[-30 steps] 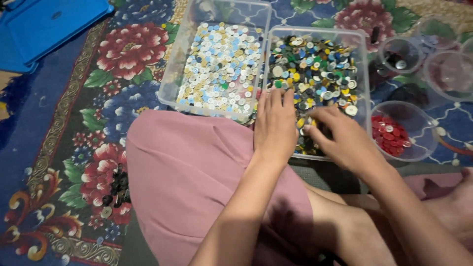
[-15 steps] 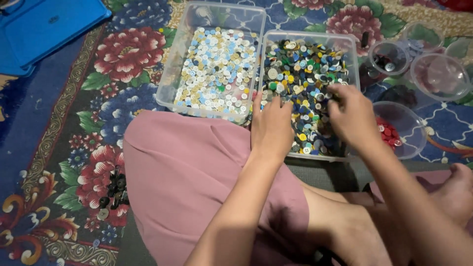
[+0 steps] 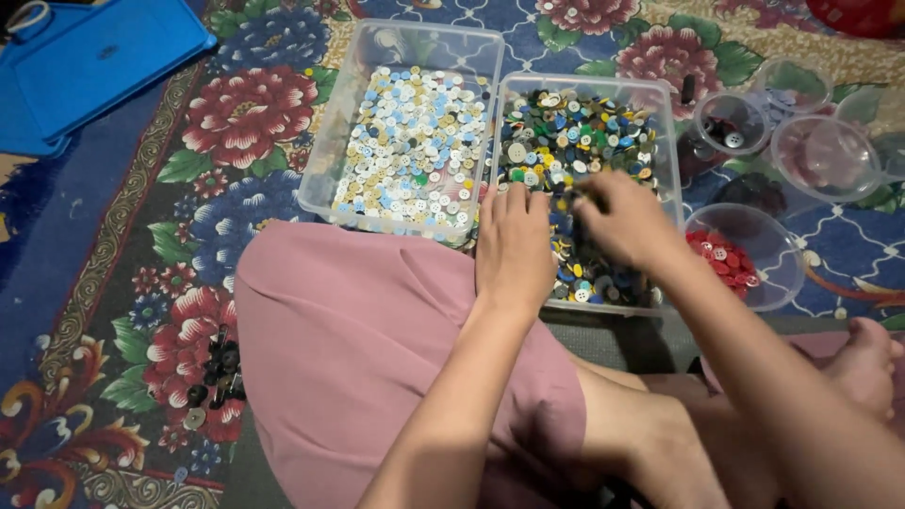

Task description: Sorting various buttons by color and size from a large bin into smaller containers.

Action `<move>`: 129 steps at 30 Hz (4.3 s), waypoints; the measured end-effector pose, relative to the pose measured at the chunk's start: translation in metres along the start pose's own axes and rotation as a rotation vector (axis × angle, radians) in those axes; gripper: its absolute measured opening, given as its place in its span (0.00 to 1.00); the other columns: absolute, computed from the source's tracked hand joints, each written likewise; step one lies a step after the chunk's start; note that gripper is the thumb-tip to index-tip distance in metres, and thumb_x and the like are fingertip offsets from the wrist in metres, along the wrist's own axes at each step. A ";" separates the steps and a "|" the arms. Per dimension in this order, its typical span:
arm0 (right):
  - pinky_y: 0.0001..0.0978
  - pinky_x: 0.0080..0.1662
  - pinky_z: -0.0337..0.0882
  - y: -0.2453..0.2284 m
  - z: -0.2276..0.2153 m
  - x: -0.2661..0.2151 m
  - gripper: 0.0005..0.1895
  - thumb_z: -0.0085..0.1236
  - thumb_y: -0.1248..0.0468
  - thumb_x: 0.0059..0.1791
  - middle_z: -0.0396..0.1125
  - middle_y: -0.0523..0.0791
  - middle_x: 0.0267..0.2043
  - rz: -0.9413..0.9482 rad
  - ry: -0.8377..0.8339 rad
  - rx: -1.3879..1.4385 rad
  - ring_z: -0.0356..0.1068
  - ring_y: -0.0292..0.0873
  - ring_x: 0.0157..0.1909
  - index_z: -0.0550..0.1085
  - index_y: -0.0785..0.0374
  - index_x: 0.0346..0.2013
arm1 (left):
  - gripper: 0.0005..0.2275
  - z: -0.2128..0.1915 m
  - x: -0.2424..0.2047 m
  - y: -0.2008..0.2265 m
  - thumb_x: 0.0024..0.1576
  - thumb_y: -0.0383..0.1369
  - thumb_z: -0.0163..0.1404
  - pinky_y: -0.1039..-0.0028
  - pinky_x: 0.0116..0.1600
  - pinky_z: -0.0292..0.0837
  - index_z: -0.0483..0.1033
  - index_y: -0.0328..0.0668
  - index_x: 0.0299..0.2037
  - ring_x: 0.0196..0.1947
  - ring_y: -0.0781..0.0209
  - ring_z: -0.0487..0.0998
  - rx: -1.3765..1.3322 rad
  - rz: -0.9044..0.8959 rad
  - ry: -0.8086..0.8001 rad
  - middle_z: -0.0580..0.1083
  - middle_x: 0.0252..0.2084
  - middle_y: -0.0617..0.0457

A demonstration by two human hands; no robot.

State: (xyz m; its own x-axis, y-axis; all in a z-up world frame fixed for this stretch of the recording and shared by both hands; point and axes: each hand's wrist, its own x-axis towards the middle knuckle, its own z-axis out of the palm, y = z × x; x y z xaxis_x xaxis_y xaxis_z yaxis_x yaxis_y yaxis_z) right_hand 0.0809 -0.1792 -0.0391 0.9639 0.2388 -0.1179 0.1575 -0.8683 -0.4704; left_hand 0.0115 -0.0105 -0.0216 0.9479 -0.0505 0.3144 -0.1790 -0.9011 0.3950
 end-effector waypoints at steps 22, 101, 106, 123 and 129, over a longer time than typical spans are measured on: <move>0.58 0.51 0.73 0.003 0.037 0.020 0.12 0.64 0.50 0.49 0.68 0.46 0.40 0.131 0.123 -0.031 0.68 0.58 0.52 0.81 0.50 0.41 | 0.20 0.013 -0.002 -0.002 0.44 0.25 0.61 0.55 0.76 0.52 0.72 0.37 0.48 0.50 0.47 0.78 0.062 -0.009 0.022 0.73 0.44 0.46; 0.64 0.54 0.67 -0.009 0.014 0.012 0.10 0.55 0.58 0.57 0.66 0.55 0.61 -0.331 0.124 -0.002 0.67 0.73 0.54 0.77 0.62 0.42 | 0.06 0.013 0.000 0.001 0.50 0.28 0.50 0.53 0.72 0.60 0.74 0.38 0.35 0.35 0.45 0.82 -0.027 -0.025 0.218 0.74 0.32 0.46; 0.66 0.55 0.68 -0.012 -0.020 -0.030 0.13 0.49 0.58 0.57 0.68 0.55 0.60 -0.196 -0.103 0.028 0.68 0.75 0.53 0.74 0.65 0.38 | 0.07 -0.003 0.000 0.005 0.51 0.28 0.50 0.55 0.72 0.61 0.74 0.39 0.38 0.39 0.46 0.82 -0.019 -0.023 0.176 0.74 0.35 0.48; 0.61 0.66 0.57 0.023 0.012 0.081 0.24 0.33 0.53 0.63 0.69 0.64 0.55 -0.169 0.072 0.275 0.62 0.67 0.65 0.76 0.65 0.48 | 0.18 0.008 -0.001 0.004 0.51 0.31 0.48 0.51 0.71 0.60 0.72 0.40 0.53 0.54 0.45 0.78 0.025 0.001 0.208 0.74 0.47 0.45; 0.54 0.63 0.64 -0.003 0.008 0.015 0.18 0.40 0.51 0.61 0.73 0.53 0.53 -0.087 -0.137 0.339 0.66 0.58 0.64 0.77 0.55 0.46 | 0.24 0.001 -0.003 0.008 0.57 0.30 0.46 0.52 0.77 0.49 0.64 0.37 0.67 0.69 0.41 0.68 0.030 -0.021 0.068 0.71 0.62 0.39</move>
State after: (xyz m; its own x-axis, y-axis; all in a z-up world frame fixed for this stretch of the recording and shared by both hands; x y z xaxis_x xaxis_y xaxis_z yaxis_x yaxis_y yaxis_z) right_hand 0.0930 -0.1701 -0.0464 0.9085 0.3818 -0.1700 0.1359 -0.6545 -0.7438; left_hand 0.0071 -0.0177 -0.0203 0.9311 -0.0034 0.3647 -0.1508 -0.9141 0.3765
